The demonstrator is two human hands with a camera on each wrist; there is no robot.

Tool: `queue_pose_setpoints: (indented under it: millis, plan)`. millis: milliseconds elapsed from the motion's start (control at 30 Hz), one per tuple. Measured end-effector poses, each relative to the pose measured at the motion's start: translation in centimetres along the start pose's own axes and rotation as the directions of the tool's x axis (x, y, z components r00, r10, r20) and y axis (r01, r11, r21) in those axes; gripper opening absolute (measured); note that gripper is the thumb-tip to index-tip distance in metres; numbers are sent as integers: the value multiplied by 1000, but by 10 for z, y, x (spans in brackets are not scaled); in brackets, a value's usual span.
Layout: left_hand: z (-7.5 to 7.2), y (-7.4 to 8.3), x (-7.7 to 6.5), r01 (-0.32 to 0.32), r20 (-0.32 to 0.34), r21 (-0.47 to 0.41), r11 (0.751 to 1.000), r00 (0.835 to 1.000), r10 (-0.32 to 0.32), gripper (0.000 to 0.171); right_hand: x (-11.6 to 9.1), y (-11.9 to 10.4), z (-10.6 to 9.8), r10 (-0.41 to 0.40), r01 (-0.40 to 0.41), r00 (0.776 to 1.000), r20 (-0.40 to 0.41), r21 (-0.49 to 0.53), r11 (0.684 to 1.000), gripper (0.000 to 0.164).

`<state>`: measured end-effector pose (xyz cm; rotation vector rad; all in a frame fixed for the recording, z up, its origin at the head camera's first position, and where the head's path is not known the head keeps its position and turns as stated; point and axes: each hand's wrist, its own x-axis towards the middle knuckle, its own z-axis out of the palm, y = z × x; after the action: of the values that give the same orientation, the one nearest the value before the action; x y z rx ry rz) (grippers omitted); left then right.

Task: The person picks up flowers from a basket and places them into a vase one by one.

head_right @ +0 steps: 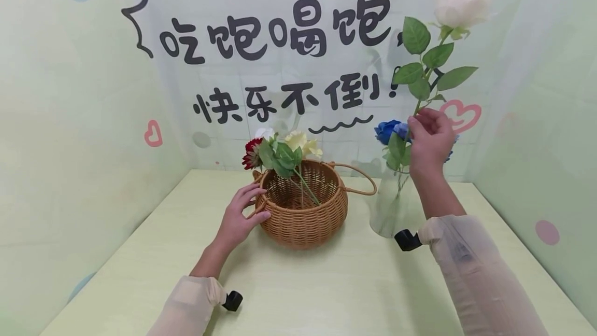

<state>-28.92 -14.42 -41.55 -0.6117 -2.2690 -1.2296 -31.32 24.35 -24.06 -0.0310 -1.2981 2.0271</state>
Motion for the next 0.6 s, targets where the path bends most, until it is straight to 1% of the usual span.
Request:
queue_pose_setpoints:
  millis: [200,367,467,600]
  plan:
    - [-1,0,0,6,0,-8,1000,1000,-6,51,-4,10,-8,16,-13,999,32,-111,994,23]
    - [-1,0,0,9,0,-15,1000,1000,-9,51,-7,19,-13,-19,30,998,61,-190,981,19]
    - [0,-1,0,9,-2,-13,1000,1000,-9,51,-8,25,-17,-52,69,996,74,-255,964,19]
    - [1,-2,0,10,-3,-10,1000,1000,-10,53,-9,34,-22,-96,123,991,93,-358,926,20]
